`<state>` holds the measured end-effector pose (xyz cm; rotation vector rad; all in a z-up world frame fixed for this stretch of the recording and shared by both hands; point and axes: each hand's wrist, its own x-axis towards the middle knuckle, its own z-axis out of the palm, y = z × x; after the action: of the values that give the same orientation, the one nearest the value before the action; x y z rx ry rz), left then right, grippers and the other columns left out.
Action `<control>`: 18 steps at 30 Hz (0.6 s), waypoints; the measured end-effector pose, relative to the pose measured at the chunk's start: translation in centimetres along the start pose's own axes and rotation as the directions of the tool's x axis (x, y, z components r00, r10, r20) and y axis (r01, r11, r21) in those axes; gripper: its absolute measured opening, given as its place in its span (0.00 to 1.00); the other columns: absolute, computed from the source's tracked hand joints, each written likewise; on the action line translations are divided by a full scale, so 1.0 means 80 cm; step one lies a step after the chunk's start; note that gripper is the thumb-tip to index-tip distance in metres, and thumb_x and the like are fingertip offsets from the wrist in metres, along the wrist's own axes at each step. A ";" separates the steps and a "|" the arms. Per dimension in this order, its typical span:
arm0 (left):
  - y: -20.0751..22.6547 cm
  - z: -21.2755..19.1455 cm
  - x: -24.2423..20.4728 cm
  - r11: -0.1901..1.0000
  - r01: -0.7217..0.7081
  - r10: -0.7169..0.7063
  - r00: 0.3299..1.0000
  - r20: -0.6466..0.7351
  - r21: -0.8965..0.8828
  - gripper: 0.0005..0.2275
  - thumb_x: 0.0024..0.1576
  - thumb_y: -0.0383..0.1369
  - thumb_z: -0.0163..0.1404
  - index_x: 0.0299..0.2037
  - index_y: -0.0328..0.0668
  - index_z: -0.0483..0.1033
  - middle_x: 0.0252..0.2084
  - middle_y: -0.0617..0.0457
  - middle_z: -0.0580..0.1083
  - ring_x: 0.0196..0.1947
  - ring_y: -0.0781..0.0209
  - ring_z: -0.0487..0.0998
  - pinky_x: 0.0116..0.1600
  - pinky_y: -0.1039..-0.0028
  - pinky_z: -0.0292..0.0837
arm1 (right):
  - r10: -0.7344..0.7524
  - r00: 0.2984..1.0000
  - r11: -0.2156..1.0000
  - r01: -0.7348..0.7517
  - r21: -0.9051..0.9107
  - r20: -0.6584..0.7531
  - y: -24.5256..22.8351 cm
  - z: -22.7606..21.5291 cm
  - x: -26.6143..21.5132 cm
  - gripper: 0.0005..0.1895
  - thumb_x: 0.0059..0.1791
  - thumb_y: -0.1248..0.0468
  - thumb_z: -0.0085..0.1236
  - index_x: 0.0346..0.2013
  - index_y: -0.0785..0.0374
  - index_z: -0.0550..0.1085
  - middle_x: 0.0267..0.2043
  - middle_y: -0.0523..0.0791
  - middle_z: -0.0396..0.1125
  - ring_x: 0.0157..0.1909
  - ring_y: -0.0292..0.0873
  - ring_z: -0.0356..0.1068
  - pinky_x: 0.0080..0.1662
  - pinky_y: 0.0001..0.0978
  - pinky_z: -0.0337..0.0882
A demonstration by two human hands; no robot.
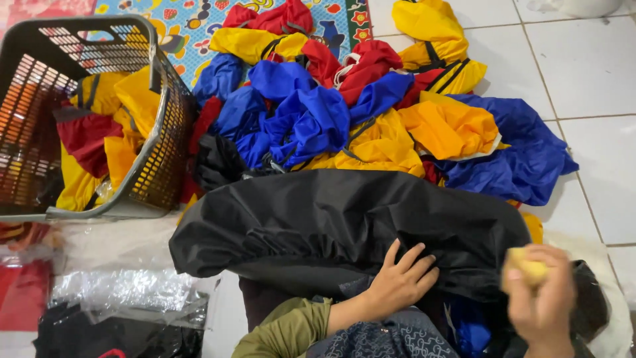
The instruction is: Folding fabric covers and placing them into plastic bags for packaging while working on the floor.
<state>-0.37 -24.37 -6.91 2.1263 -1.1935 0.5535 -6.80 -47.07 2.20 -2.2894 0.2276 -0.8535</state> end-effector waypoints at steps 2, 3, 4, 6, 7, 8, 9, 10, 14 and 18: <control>-0.002 -0.002 0.005 0.997 -0.052 0.052 0.999 -0.005 0.049 0.07 0.67 0.27 0.50 0.53 0.44 0.77 0.52 0.49 0.76 0.53 0.47 0.77 0.64 0.39 0.64 | 0.106 0.794 0.994 -0.083 -0.065 0.599 -0.029 0.018 0.003 0.15 0.50 0.61 0.52 0.50 0.61 0.75 0.53 0.46 0.68 0.58 0.44 0.70 0.62 0.36 0.65; -0.002 0.002 -0.003 0.997 -0.055 0.056 0.998 -0.004 0.050 0.07 0.67 0.27 0.50 0.53 0.44 0.77 0.52 0.49 0.76 0.53 0.47 0.77 0.64 0.39 0.64 | 0.106 0.795 0.994 -0.085 -0.064 0.597 0.000 0.025 0.001 0.15 0.50 0.61 0.52 0.50 0.61 0.75 0.53 0.46 0.68 0.58 0.44 0.70 0.62 0.36 0.65; -0.002 0.007 -0.010 0.999 -0.047 0.047 0.999 -0.003 0.021 0.09 0.66 0.26 0.52 0.55 0.45 0.77 0.49 0.51 0.75 0.48 0.50 0.76 0.65 0.38 0.63 | 0.205 0.719 0.978 -0.133 -0.159 0.664 0.029 0.032 0.000 0.18 0.48 0.60 0.55 0.53 0.54 0.76 0.56 0.41 0.71 0.59 0.41 0.72 0.61 0.33 0.66; -0.009 0.006 -0.019 0.999 -0.049 0.049 0.999 -0.007 -0.004 0.11 0.66 0.26 0.54 0.58 0.45 0.78 0.45 0.52 0.73 0.43 0.54 0.74 0.66 0.38 0.62 | 0.301 0.639 0.953 -0.166 -0.254 0.708 0.085 0.029 0.008 0.22 0.47 0.59 0.59 0.57 0.48 0.77 0.59 0.36 0.74 0.60 0.38 0.74 0.60 0.31 0.67; -0.006 0.003 -0.025 0.996 -0.054 0.058 0.996 0.064 -0.068 0.13 0.66 0.24 0.54 0.61 0.42 0.75 0.50 0.49 0.74 0.50 0.50 0.75 0.67 0.31 0.59 | 0.344 0.807 0.901 -0.139 -0.412 0.481 0.113 0.013 0.014 0.25 0.49 0.60 0.59 0.61 0.56 0.75 0.60 0.47 0.72 0.60 0.51 0.71 0.60 0.43 0.66; -0.005 0.000 -0.031 0.990 -0.054 0.072 0.988 0.133 -0.133 0.15 0.66 0.23 0.54 0.63 0.39 0.73 0.55 0.46 0.75 0.56 0.47 0.76 0.68 0.25 0.57 | 0.314 0.924 0.821 -0.147 -0.552 0.220 0.142 -0.002 0.020 0.28 0.51 0.61 0.59 0.66 0.64 0.72 0.61 0.58 0.71 0.61 0.65 0.68 0.61 0.55 0.65; -0.004 -0.004 -0.032 0.990 -0.042 0.059 0.990 0.125 -0.135 0.15 0.66 0.23 0.54 0.63 0.39 0.73 0.55 0.46 0.75 0.56 0.47 0.76 0.68 0.25 0.57 | 0.308 0.923 0.820 -0.134 -0.557 0.232 0.120 -0.011 0.019 0.28 0.51 0.61 0.59 0.66 0.64 0.72 0.61 0.58 0.71 0.61 0.65 0.68 0.61 0.55 0.65; -0.003 -0.007 -0.033 0.993 -0.046 0.061 0.988 0.141 -0.107 0.16 0.67 0.23 0.52 0.65 0.40 0.73 0.58 0.47 0.74 0.65 0.44 0.72 0.68 0.25 0.55 | 0.225 0.972 0.824 -0.149 -0.547 0.074 0.098 -0.019 0.018 0.27 0.54 0.66 0.64 0.66 0.69 0.71 0.61 0.62 0.71 0.56 0.69 0.70 0.56 0.57 0.67; -0.004 0.007 -0.042 0.990 -0.077 0.098 0.977 0.189 -0.117 0.17 0.70 0.27 0.48 0.69 0.39 0.69 0.67 0.46 0.72 0.75 0.37 0.65 0.71 0.26 0.56 | 0.033 0.961 0.923 0.076 -0.378 0.274 0.017 0.017 -0.004 0.24 0.48 0.56 0.70 0.56 0.59 0.77 0.53 0.45 0.75 0.49 0.48 0.75 0.55 0.40 0.72; -0.008 0.023 -0.052 0.988 -0.123 0.135 0.981 0.140 -0.094 0.15 0.68 0.29 0.52 0.65 0.42 0.74 0.67 0.46 0.71 0.67 0.39 0.73 0.68 0.33 0.67 | 0.183 0.578 0.955 0.088 -0.284 0.796 0.057 0.049 0.012 0.25 0.46 0.50 0.61 0.59 0.34 0.76 0.58 0.27 0.75 0.58 0.33 0.74 0.50 0.33 0.75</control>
<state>-1.79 -22.95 -11.02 2.0563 -1.4187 0.4010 -3.29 -48.82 -2.44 -2.6821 -0.0167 0.3834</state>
